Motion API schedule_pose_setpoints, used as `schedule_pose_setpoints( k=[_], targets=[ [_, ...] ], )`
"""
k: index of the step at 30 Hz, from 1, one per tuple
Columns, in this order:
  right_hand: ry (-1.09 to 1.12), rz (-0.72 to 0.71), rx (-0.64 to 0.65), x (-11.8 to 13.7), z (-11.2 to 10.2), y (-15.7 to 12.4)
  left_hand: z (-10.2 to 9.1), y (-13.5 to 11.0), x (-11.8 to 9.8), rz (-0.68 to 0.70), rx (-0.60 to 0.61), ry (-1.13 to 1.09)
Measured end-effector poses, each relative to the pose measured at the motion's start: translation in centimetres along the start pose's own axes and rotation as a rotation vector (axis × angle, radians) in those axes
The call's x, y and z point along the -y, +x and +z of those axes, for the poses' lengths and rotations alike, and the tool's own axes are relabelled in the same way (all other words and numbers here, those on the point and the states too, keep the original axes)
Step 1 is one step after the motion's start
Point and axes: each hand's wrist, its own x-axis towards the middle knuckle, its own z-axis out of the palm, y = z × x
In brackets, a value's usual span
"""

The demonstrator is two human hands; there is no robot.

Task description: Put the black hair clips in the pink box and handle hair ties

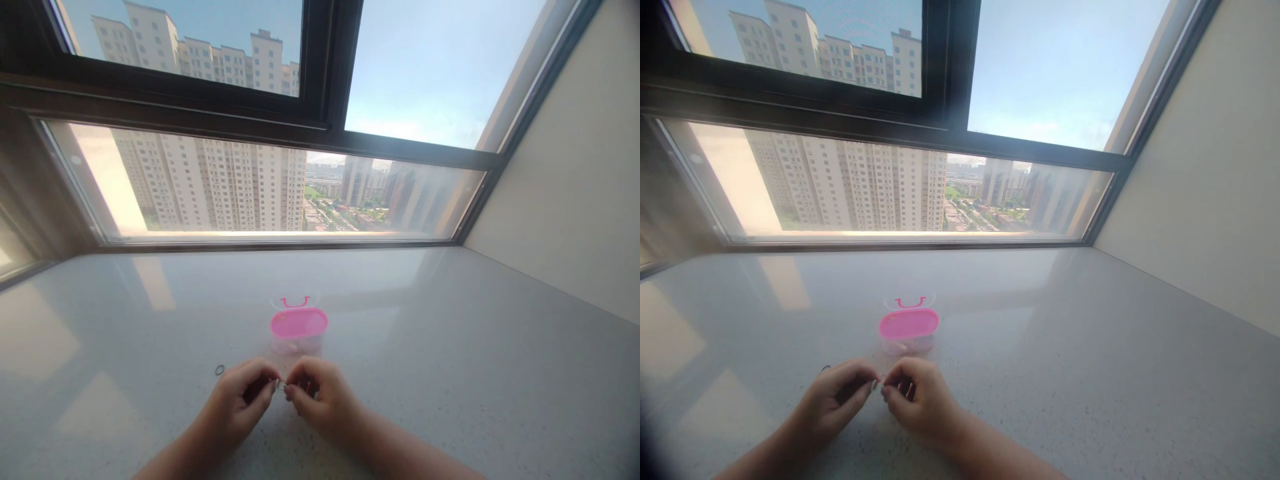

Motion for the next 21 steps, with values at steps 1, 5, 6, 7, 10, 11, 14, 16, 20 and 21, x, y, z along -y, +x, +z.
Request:
schedule_pose_setpoints(
  k=[1,5,6,7,10,11,14,16,20,21],
  targets=[
    [0.001,0.002,-0.009,0.15,-0.08,0.02,-0.03,-0.02,-0.1,-0.006,-0.009,0.0],
    [0.004,-0.013,-0.028,0.64,-0.28,-0.02,-0.12,0.05,-0.45,-0.015,-0.007,0.017],
    [0.002,-0.021,-0.031,0.7,-0.27,-0.06,-0.1,0.07,-0.5,-0.015,-0.004,0.022],
    [-0.001,-0.028,-0.032,0.73,-0.25,-0.11,-0.07,0.08,-0.53,-0.016,-0.003,0.028],
    [-0.014,-0.035,-0.022,0.72,-0.11,-0.25,0.1,0.04,-0.45,-0.016,-0.007,0.046],
    [-0.016,-0.036,-0.02,0.71,-0.06,-0.28,0.17,0.01,-0.39,-0.013,-0.009,0.052],
    [-0.014,-0.031,-0.021,0.68,0.0,-0.28,0.35,-0.04,-0.2,0.005,-0.015,0.078],
    [-0.009,-0.025,-0.02,0.62,0.0,-0.24,0.4,-0.02,-0.15,0.006,-0.009,0.097],
    [0.018,-0.035,-0.014,0.36,0.03,-0.17,0.38,0.07,-0.26,-0.009,-0.003,0.086],
    [0.022,-0.035,-0.014,0.32,0.05,-0.17,0.37,0.07,-0.3,-0.013,-0.003,0.084]
  ],
)
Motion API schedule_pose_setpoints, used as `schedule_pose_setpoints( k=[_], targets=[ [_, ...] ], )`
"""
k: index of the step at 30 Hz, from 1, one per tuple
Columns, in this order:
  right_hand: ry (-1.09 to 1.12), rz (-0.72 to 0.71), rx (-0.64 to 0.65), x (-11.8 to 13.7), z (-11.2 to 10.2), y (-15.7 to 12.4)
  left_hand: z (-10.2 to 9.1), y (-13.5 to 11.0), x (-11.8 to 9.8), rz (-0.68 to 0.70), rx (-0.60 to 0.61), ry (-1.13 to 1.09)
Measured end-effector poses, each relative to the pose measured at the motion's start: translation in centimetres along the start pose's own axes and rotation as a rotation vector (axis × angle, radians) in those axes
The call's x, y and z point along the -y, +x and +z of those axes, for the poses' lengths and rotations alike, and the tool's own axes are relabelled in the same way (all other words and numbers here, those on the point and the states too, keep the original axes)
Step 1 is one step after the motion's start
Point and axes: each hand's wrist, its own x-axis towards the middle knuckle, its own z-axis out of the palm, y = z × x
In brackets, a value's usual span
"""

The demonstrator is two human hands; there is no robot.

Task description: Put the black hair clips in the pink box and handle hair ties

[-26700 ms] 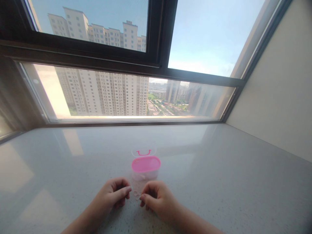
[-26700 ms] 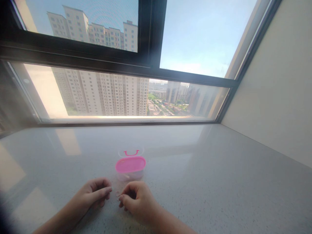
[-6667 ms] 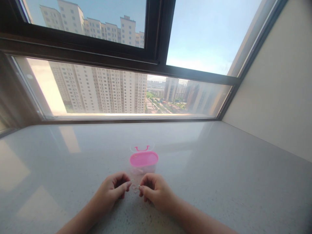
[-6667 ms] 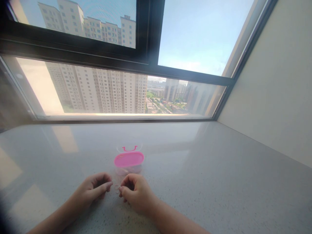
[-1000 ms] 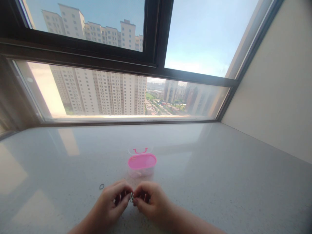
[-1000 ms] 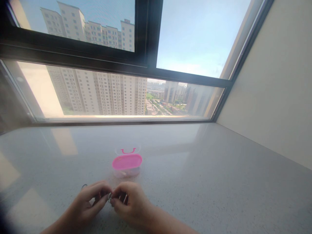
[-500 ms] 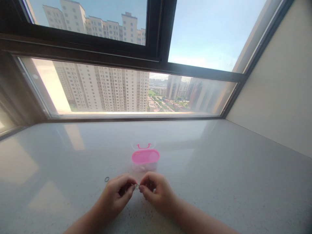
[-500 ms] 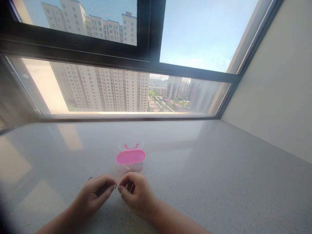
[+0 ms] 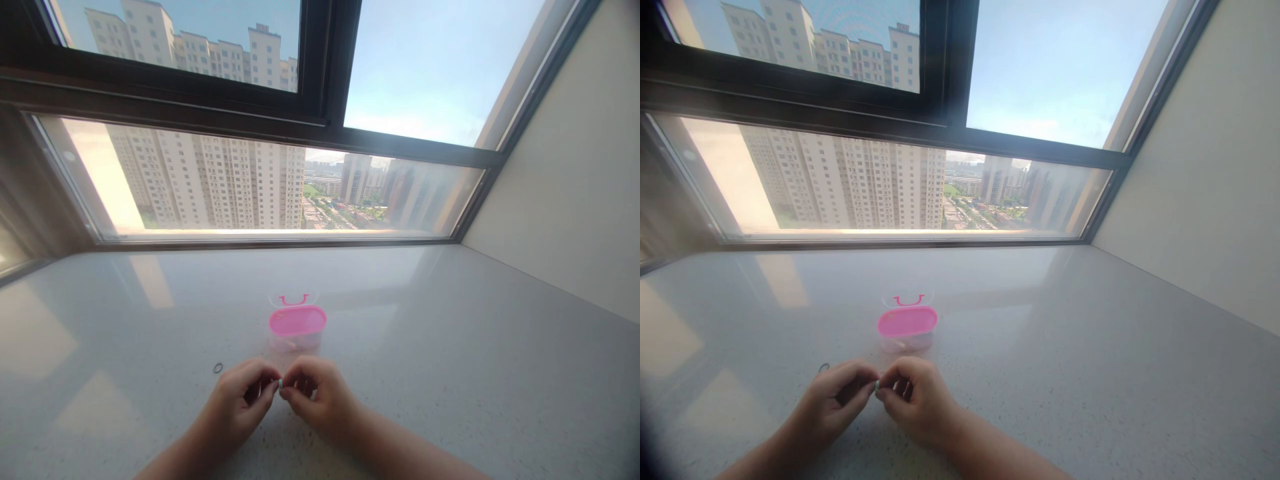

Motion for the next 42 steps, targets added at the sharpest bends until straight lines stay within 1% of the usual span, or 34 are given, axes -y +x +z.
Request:
schedule_pose_setpoints(
  k=[5,10,12,17,24,29,32,40,42],
  targets=[
    [0.003,0.017,0.017,0.3,0.0,0.0,0.0,-0.2,-0.3,0.014,-0.014,0.074],
    [-0.013,0.004,-0.025,0.8,0.1,0.0,0.3,-0.6,-0.4,0.073,-0.1,0.222],
    [-0.012,0.001,-0.051,0.8,0.2,0.0,0.4,-0.6,-0.3,0.119,-0.134,0.257],
    [0.05,-0.003,-0.069,0.2,0.8,-0.2,0.5,-0.7,-0.1,0.302,-0.233,0.289],
    [0.175,0.063,-0.046,-0.1,0.9,-0.2,0.3,-0.7,-0.1,0.427,-0.27,0.38],
    [0.285,0.096,-0.009,-0.4,1.0,0.1,0.2,-0.7,-0.2,0.479,-0.285,0.423],
    [0.337,0.122,-0.008,-0.2,0.9,0.3,0.2,-0.6,-0.4,0.497,-0.298,0.439],
    [0.422,0.135,-0.006,0.3,0.7,0.3,0.2,-0.5,-0.6,0.495,-0.318,0.423],
    [0.426,0.147,0.004,0.3,0.8,0.3,0.2,-0.6,-0.5,0.486,-0.303,0.398]
  ],
)
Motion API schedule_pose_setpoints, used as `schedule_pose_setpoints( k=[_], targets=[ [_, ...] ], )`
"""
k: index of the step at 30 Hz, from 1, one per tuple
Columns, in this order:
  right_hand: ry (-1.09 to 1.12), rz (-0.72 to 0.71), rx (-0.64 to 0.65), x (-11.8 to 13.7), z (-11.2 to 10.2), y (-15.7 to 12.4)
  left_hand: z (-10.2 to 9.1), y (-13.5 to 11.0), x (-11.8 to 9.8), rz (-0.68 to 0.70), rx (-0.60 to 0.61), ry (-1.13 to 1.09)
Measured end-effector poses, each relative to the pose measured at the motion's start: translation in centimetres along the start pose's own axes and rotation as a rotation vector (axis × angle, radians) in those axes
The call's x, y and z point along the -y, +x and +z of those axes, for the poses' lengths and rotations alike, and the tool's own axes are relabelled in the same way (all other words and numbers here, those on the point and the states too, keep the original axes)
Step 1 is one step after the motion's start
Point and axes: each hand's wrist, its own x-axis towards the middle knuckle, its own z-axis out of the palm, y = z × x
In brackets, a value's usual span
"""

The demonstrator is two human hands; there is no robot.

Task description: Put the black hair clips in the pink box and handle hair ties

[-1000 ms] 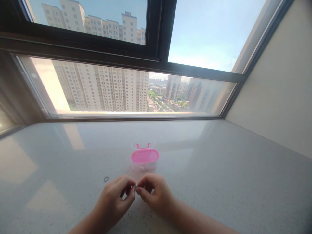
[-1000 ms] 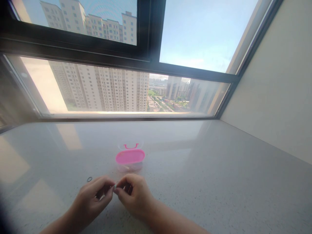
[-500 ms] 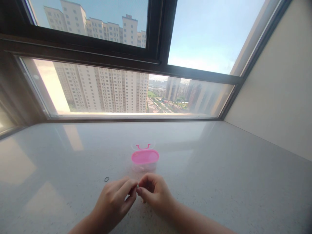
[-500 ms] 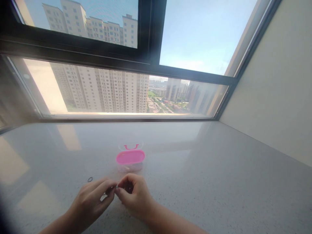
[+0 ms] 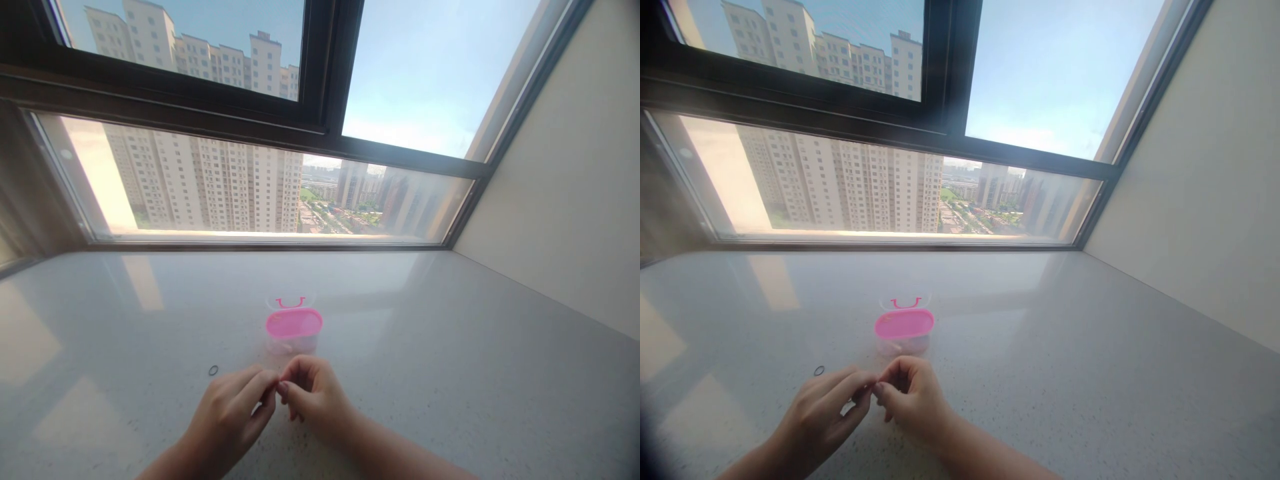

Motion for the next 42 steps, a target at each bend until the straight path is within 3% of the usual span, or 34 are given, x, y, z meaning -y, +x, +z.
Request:
schedule_pose_setpoints(
  k=[5,11,14,16,17,23,32,42],
  targets=[
    [-0.058,-0.043,-0.026,0.9,-0.3,0.1,0.1,-0.3,1.5,-0.117,0.041,-0.087],
    [-0.244,-0.232,-0.336,5.3,-3.5,1.3,-0.4,-0.3,5.2,-0.532,-0.117,-0.115],
    [-0.569,-0.231,-0.431,7.0,-5.3,2.8,-0.7,0.0,6.2,-0.718,-0.152,-0.167],
    [-0.934,-0.138,-0.351,7.4,-6.1,4.1,-0.8,0.2,6.6,-0.793,-0.168,-0.212],
    [-0.994,-0.116,-0.33,7.3,-6.3,4.8,-0.8,0.3,6.8,-0.818,-0.183,-0.229],
    [-1.162,-0.022,-0.281,6.1,-6.7,7.3,-0.8,0.1,7.6,-0.867,-0.283,-0.276],
    [-1.227,0.002,-0.225,6.9,-6.3,7.7,-0.5,0.1,7.3,-0.863,-0.276,-0.32],
    [-1.188,-0.077,-0.349,9.1,-6.4,6.8,-0.6,0.4,7.1,-0.849,-0.246,-0.295]
  ],
)
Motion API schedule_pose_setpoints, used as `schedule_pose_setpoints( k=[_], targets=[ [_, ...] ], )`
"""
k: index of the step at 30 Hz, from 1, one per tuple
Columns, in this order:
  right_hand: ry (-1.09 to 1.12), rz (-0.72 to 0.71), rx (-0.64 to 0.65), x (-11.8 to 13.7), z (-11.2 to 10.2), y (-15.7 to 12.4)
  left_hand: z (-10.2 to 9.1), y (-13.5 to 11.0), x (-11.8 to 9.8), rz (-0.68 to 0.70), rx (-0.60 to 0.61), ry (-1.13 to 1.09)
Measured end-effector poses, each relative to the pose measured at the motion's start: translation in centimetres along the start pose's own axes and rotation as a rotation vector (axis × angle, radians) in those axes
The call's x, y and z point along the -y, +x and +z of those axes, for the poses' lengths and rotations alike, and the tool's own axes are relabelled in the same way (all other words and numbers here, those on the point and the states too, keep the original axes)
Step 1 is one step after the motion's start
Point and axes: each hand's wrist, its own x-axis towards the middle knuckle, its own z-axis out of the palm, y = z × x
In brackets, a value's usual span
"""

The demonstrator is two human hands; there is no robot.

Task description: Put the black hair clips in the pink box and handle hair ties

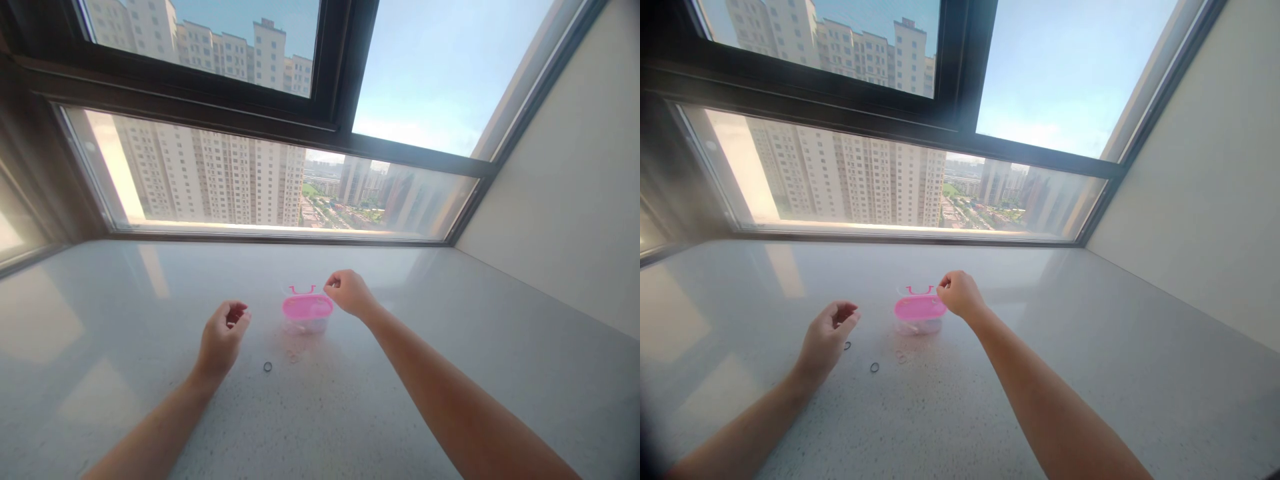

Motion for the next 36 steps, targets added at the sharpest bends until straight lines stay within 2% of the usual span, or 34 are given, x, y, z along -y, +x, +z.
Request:
schedule_pose_setpoints(
  k=[3,5,7,9,13,16,24,29,33,36],
  targets=[
    [0.038,-0.04,-0.012,0.9,-0.5,-1.5,0.0,0.0,0.1,-0.006,0.008,0.038],
    [0.104,-0.159,0.037,1.8,-0.1,-3.2,-0.1,0.0,0.1,-0.01,0.018,0.073],
    [0.149,-0.285,0.18,2.5,1.0,-5.0,-0.1,0.0,0.1,-0.012,0.04,0.117],
    [0.133,-0.332,0.295,3.2,2.7,-6.7,-0.2,0.0,0.0,-0.008,0.078,0.174],
    [-0.016,-0.456,0.364,4.3,6.0,-8.8,-0.7,0.2,-0.3,0.01,0.173,0.302],
    [-0.153,-0.511,0.387,4.9,7.3,-9.3,-1.2,0.3,-0.2,0.028,0.264,0.371],
    [-0.182,-0.518,0.386,5.3,7.8,-9.3,-2.5,0.0,-0.4,0.029,0.47,0.455],
    [-0.257,-0.525,0.371,5.0,8.1,-9.4,-3.7,0.1,-0.8,-0.012,0.492,0.508],
    [-0.292,-0.534,0.398,4.7,7.4,-9.8,-4.1,0.2,-0.7,-0.017,0.519,0.535],
    [-0.2,-0.501,0.411,4.0,6.4,-10.1,-3.9,0.1,-0.4,0.001,0.526,0.529]
  ],
)
